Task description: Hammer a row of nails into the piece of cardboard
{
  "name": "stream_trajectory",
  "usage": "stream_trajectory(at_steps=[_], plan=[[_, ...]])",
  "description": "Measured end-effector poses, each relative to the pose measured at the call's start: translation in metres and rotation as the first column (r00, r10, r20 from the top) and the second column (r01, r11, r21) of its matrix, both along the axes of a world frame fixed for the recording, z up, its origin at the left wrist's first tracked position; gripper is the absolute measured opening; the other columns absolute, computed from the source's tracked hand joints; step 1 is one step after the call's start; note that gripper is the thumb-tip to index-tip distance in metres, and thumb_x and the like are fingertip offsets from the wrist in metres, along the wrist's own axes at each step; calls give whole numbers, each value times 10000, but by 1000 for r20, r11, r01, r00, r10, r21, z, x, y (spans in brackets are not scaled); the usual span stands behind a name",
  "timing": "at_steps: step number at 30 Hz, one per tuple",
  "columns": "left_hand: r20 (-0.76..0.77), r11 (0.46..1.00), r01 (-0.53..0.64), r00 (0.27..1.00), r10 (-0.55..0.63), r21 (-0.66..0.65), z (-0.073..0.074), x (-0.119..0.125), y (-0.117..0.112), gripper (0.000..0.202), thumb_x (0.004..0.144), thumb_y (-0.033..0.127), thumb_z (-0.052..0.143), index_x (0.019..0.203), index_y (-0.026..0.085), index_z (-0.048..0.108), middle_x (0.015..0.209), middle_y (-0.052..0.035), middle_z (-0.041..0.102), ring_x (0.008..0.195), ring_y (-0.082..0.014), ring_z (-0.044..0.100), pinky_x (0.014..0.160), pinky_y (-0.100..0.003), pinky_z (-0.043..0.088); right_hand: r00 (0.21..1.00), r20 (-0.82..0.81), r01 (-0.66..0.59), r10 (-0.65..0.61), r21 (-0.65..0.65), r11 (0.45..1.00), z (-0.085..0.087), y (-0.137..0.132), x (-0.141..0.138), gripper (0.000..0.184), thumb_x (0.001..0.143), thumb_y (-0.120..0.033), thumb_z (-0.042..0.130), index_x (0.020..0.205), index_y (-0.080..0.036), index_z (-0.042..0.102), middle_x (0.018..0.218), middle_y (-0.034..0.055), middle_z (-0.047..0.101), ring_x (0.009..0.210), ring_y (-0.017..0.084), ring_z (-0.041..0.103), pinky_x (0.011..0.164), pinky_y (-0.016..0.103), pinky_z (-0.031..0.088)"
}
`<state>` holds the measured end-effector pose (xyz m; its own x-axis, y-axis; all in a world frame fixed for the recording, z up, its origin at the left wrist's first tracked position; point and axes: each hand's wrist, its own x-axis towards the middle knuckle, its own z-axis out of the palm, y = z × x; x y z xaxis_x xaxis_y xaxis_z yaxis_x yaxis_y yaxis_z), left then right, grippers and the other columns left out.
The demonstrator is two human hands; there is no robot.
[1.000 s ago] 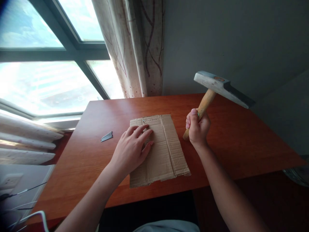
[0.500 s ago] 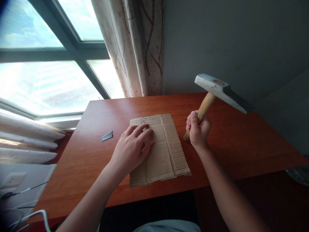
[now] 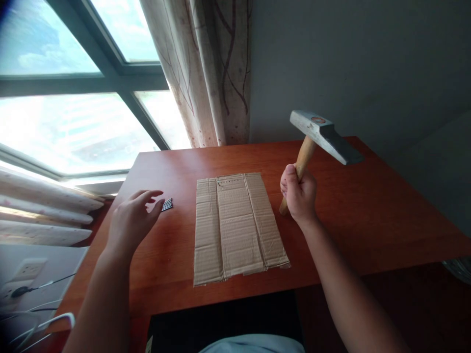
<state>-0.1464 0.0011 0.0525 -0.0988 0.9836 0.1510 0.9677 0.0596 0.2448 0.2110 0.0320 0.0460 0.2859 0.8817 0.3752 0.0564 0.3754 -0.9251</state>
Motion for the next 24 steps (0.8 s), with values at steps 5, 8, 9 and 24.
stream_trajectory(at_steps=[5,8,9,24], plan=[[-198,993,-24,980,1,-114,-7,-6,-6,318,957,420,433,990,265,708,1022,-52,718,807,-235,671,583,-299,352,999,23,49,-49,-11,999,0,1,-1,532,898,-635,551,615,-243,330,498,-59,310,395,81,292,362,256,219],[-283,992,2,958,-38,-124,-11,-3,-8,335,968,412,419,965,259,717,1021,-54,714,770,-228,653,572,-298,321,997,46,66,-66,-10,998,1,0,-1,529,894,-651,540,626,-249,325,494,-61,308,392,86,293,362,259,231],[-300,992,9,953,-46,-126,-12,-3,-9,336,971,404,417,962,255,718,1019,-54,713,765,-226,649,571,-299,314,997,50,67,-67,-9,998,2,0,-1,526,897,-649,537,629,-250,323,494,-61,308,391,87,293,363,260,234],[-391,980,99,906,-160,-173,-21,-10,-6,351,993,327,377,984,219,712,983,-84,697,787,-225,658,582,-306,331,999,-3,47,-47,28,999,2,0,0,500,912,-575,572,620,-243,340,496,-65,312,387,78,291,357,256,231]])
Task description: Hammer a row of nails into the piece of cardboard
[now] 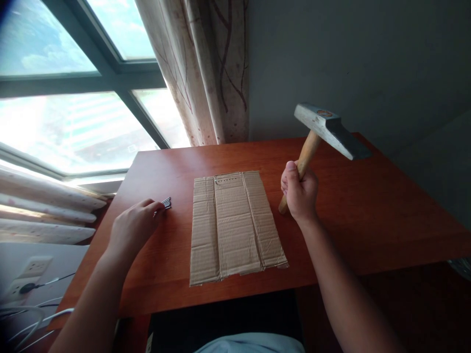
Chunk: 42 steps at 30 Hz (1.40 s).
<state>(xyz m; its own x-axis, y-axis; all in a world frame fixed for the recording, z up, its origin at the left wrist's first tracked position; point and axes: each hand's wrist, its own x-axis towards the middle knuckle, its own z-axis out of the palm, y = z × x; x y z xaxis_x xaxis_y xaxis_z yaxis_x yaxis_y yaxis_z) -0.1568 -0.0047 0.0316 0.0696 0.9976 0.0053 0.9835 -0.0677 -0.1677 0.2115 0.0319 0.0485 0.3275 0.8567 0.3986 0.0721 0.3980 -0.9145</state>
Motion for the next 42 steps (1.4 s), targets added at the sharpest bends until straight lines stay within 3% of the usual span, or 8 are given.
stream_trajectory(at_steps=[6,11,13,17,21,27,31,42], plan=[[22,1000,18,1000,-17,-6,6,4,1,325,973,332,399,905,204,689,966,-72,699,732,-212,656,566,-303,333,1000,-28,-6,6,12,1000,-3,2,1,510,897,-586,591,616,-237,347,484,-74,318,373,65,296,340,234,230],[350,988,24,934,-76,152,12,14,3,171,901,324,534,876,214,662,921,-26,703,676,-161,625,571,-275,386,997,-73,-19,22,38,999,-4,3,2,493,895,-544,621,623,-228,359,488,-80,329,375,55,299,337,215,236],[573,973,30,803,-160,229,17,22,6,119,870,305,590,848,205,652,800,-7,680,647,-134,601,604,-258,432,996,-85,-20,24,38,999,-4,3,2,482,896,-532,626,631,-229,360,492,-82,330,377,55,299,336,212,236],[874,956,-8,407,-264,292,34,50,18,105,823,272,677,882,188,654,793,-9,690,666,-118,622,617,-240,487,995,-94,-12,15,35,999,-4,2,2,475,889,-530,635,640,-231,362,493,-86,324,375,55,296,330,208,231],[892,927,84,250,-376,367,48,88,42,96,802,238,697,864,169,671,785,-17,692,695,-117,631,642,-242,511,994,-105,-2,8,52,999,-4,3,1,478,890,-520,638,636,-229,357,493,-90,313,376,53,291,331,204,228],[847,898,131,298,-440,420,36,118,68,38,798,189,666,819,164,685,751,-9,708,653,-104,608,638,-239,500,995,-101,2,3,51,999,-4,3,0,486,898,-519,627,630,-225,349,489,-89,316,374,49,295,334,197,228],[848,899,119,301,-437,421,25,118,67,52,814,195,672,837,170,712,795,-13,729,724,-116,650,717,-244,532,995,-96,-5,10,58,998,-4,3,-1,474,906,-499,626,632,-222,356,490,-92,314,376,49,295,338,195,227],[873,923,109,300,-384,369,15,118,66,84,809,242,693,850,178,729,792,-24,741,711,-136,677,686,-245,552,996,-88,11,-7,52,999,-5,5,1,494,883,-532,644,631,-228,346,486,-94,307,367,46,293,330,198,221]])
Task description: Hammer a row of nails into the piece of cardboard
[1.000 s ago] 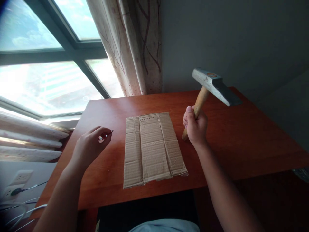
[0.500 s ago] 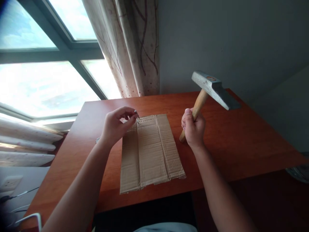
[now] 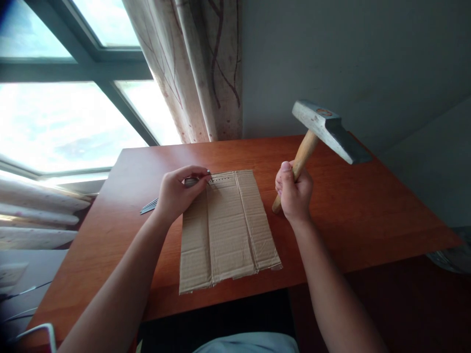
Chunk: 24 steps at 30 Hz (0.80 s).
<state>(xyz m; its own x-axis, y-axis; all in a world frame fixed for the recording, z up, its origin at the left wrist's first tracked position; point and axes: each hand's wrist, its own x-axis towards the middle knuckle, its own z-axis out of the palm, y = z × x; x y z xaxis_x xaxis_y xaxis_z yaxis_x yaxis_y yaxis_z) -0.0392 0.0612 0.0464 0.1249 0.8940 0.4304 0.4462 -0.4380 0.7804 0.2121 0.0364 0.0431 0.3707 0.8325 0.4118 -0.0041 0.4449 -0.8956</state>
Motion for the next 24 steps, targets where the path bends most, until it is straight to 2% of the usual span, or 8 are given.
stream_trajectory(at_steps=[11,24], plan=[[-13,1000,-12,1000,11,-19,1,-3,-1,96,817,245,679,856,170,725,820,-22,746,751,-142,689,752,-249,567,1000,-12,3,-3,0,1000,2,-1,-1,500,884,-527,644,623,-227,341,486,-92,301,369,48,283,330,206,211],[-8,1000,3,1000,-4,-25,0,-4,-1,109,820,260,674,862,171,721,832,-32,747,771,-153,694,760,-262,573,1000,-10,-13,13,7,1000,2,-1,-1,501,893,-517,640,613,-225,344,480,-90,305,369,48,286,333,204,210]])
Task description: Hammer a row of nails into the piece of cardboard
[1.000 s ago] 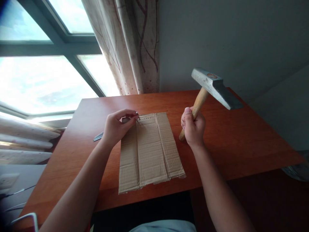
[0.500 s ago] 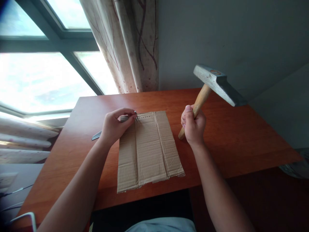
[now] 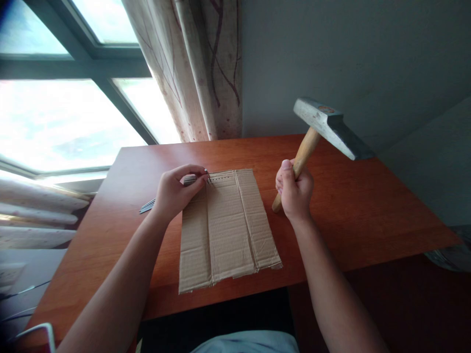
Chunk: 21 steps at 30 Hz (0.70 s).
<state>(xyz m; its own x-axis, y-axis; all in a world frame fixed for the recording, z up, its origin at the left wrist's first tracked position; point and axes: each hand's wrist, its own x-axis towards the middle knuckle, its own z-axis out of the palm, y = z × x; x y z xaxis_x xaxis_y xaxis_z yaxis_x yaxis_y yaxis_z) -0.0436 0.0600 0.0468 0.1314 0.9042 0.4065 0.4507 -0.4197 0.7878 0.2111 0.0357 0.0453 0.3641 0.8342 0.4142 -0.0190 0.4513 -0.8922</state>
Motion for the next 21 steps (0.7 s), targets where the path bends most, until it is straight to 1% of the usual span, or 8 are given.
stream_trajectory(at_steps=[8,15,21], plan=[[11,1000,-3,1000,3,5,0,1,0,100,818,251,681,851,167,724,838,-32,746,770,-147,689,787,-269,572,1000,13,17,-16,-9,1000,0,0,-1,508,883,-534,643,617,-227,336,477,-92,300,371,51,287,335,203,220],[34,1000,11,999,-11,-18,-3,0,1,110,821,267,683,861,171,718,836,-32,742,783,-151,696,777,-263,576,1000,20,15,-14,-4,1000,0,0,-1,501,888,-531,635,619,-227,341,479,-90,304,370,53,287,334,203,222],[45,1000,12,999,-11,-21,0,1,0,103,810,264,688,844,172,720,827,-32,743,771,-154,694,768,-268,582,999,30,26,-26,-6,1000,1,1,-1,507,881,-547,636,622,-230,336,481,-90,303,368,54,286,330,206,218]])
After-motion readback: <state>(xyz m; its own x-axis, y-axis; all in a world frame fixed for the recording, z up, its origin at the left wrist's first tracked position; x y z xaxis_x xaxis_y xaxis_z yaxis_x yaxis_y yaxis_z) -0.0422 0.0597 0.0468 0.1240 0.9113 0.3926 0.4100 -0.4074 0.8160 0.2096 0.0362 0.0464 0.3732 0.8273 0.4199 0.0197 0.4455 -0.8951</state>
